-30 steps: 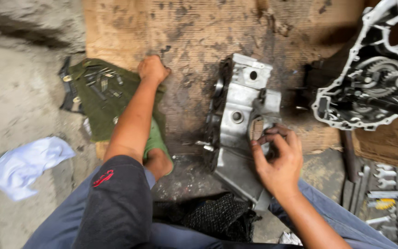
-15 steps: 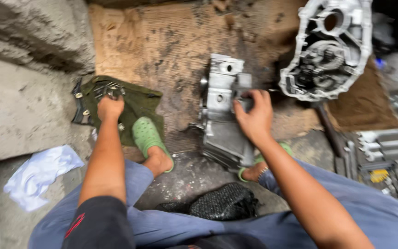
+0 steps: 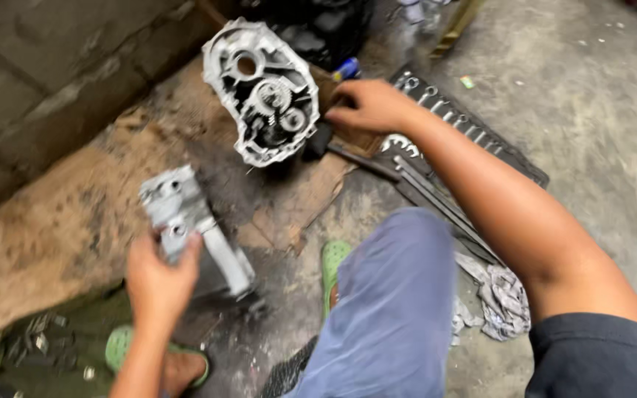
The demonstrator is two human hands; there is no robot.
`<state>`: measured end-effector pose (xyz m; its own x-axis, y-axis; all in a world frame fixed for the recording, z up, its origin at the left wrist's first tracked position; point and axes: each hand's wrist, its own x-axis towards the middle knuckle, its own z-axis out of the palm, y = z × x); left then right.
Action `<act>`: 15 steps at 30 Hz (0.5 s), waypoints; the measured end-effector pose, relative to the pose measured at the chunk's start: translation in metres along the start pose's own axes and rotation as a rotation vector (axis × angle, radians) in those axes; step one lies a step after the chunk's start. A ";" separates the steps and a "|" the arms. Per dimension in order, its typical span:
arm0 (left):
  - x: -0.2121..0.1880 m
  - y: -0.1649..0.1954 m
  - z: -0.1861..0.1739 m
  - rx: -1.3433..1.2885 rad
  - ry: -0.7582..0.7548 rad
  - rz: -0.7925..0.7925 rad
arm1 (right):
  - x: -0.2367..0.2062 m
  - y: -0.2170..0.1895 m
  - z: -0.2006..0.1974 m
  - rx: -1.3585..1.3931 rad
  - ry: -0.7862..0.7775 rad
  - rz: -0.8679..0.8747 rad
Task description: The person sits on the floor and assembles internal gears and shafts into a split engine casing. They rotate and align multiple gears, insert shafts, and use a hammer and punch to seat components. The person also flips the casing halves and handles a separate metal housing part.
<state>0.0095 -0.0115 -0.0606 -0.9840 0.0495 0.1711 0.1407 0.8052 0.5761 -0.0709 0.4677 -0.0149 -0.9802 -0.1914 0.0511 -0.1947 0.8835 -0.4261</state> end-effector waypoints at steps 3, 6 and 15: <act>-0.040 0.045 0.029 0.136 -0.019 0.203 | -0.060 0.102 0.009 0.080 0.426 0.276; -0.053 0.049 0.059 0.197 0.017 0.274 | -0.091 0.185 0.081 0.135 0.530 0.573; 0.011 -0.083 0.060 0.269 0.144 0.154 | -0.095 0.221 0.318 -0.070 0.173 0.734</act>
<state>-0.0194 -0.0427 -0.1544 -0.9252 0.1139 0.3619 0.2335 0.9229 0.3063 -0.0092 0.5454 -0.4010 -0.8499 0.5208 -0.0804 0.5137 0.7846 -0.3471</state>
